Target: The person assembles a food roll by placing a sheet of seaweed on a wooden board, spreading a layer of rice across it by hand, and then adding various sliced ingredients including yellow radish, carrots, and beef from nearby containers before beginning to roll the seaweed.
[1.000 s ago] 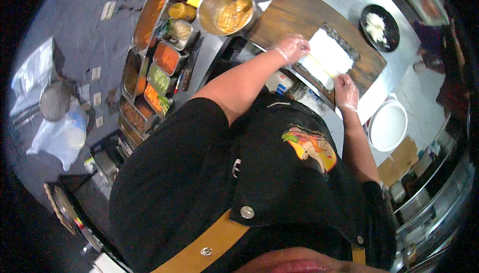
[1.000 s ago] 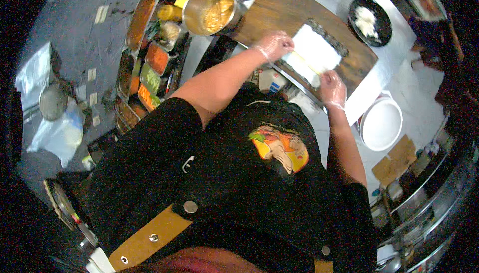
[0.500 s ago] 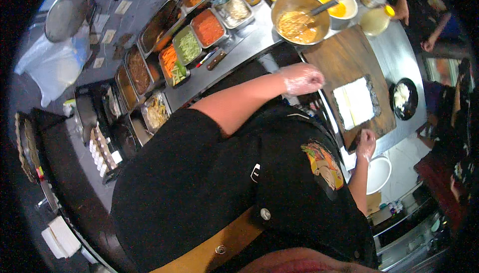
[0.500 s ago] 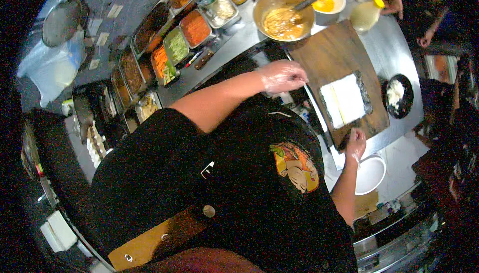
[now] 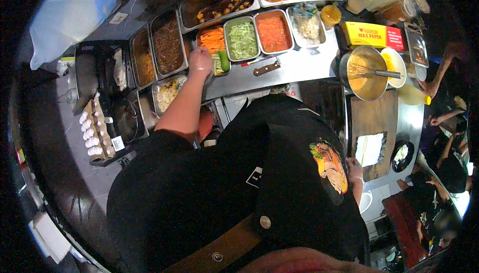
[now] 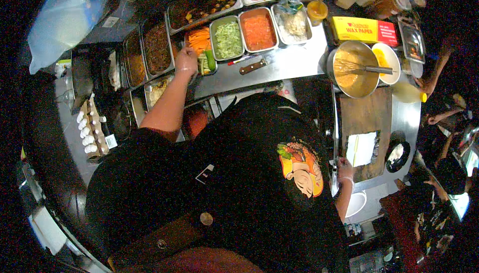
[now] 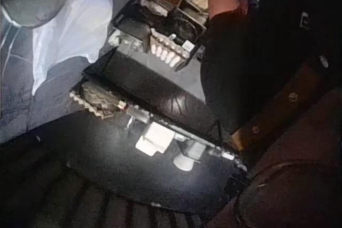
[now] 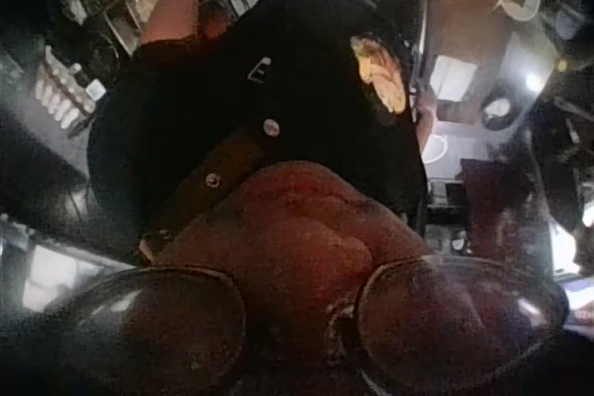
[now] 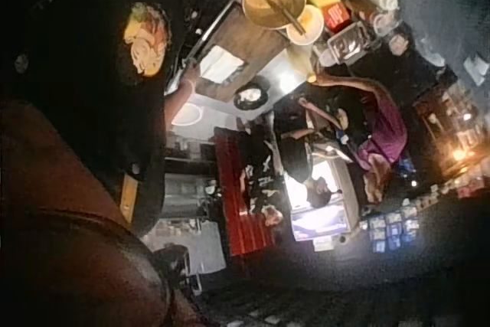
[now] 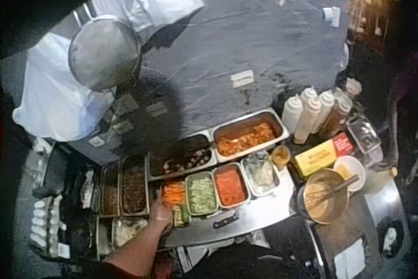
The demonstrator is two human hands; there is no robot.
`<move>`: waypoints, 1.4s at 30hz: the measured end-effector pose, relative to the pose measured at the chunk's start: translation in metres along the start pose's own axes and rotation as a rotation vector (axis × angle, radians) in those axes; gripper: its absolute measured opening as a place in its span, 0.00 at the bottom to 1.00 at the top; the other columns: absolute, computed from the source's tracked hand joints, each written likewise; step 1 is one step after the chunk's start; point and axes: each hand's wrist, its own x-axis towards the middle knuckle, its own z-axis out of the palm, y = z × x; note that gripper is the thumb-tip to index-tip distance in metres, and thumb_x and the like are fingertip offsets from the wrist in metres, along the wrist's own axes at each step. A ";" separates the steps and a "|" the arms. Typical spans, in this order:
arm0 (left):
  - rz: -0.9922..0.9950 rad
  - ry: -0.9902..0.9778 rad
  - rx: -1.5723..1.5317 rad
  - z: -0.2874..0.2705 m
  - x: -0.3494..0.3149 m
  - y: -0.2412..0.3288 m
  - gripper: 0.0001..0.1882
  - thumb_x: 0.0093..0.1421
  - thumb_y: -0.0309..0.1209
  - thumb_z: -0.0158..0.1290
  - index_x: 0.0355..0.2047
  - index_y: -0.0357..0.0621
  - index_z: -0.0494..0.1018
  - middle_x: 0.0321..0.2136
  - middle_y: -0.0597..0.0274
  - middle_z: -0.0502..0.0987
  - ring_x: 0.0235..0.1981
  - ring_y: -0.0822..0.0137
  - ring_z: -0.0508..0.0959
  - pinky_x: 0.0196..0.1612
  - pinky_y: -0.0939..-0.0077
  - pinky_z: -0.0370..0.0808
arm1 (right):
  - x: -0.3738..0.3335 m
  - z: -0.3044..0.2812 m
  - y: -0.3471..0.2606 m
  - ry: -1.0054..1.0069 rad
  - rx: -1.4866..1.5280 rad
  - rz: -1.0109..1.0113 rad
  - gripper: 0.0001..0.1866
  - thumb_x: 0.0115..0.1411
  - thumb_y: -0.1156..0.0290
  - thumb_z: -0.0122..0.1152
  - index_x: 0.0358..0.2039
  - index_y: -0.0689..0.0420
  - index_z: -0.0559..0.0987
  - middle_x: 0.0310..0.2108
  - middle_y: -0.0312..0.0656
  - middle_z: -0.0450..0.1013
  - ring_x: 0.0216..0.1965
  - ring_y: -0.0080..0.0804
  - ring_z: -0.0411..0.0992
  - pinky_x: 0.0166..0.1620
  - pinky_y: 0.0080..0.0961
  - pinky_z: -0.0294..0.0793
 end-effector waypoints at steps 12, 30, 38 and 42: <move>0.183 -0.188 0.192 0.026 0.067 -0.027 0.25 0.64 0.29 0.56 0.61 0.43 0.82 0.61 0.42 0.81 0.64 0.44 0.79 0.70 0.55 0.75 | -0.006 0.008 -0.086 0.018 0.395 0.040 0.09 0.75 0.64 0.65 0.48 0.53 0.86 0.39 0.32 0.81 0.37 0.24 0.78 0.40 0.29 0.79; 0.170 -0.197 0.294 0.014 0.069 -0.024 0.17 0.69 0.36 0.57 0.52 0.41 0.84 0.53 0.38 0.84 0.54 0.40 0.85 0.60 0.50 0.81 | 0.010 0.049 -0.056 0.035 0.364 0.030 0.08 0.76 0.64 0.62 0.48 0.52 0.84 0.34 0.33 0.81 0.24 0.26 0.76 0.27 0.26 0.76; 0.091 -0.049 0.077 0.001 0.067 0.003 0.18 0.69 0.40 0.60 0.48 0.36 0.81 0.39 0.41 0.88 0.43 0.44 0.89 0.50 0.53 0.84 | 0.019 0.056 -0.035 0.047 0.409 0.035 0.12 0.75 0.59 0.66 0.51 0.52 0.82 0.33 0.34 0.81 0.26 0.26 0.76 0.28 0.26 0.77; -0.242 -0.239 -0.643 -0.016 0.057 0.003 0.17 0.71 0.38 0.62 0.47 0.35 0.78 0.33 0.54 0.85 0.35 0.59 0.88 0.43 0.64 0.85 | 0.008 0.045 -0.079 0.035 0.411 0.018 0.13 0.74 0.58 0.69 0.49 0.54 0.84 0.34 0.35 0.82 0.32 0.28 0.79 0.36 0.30 0.80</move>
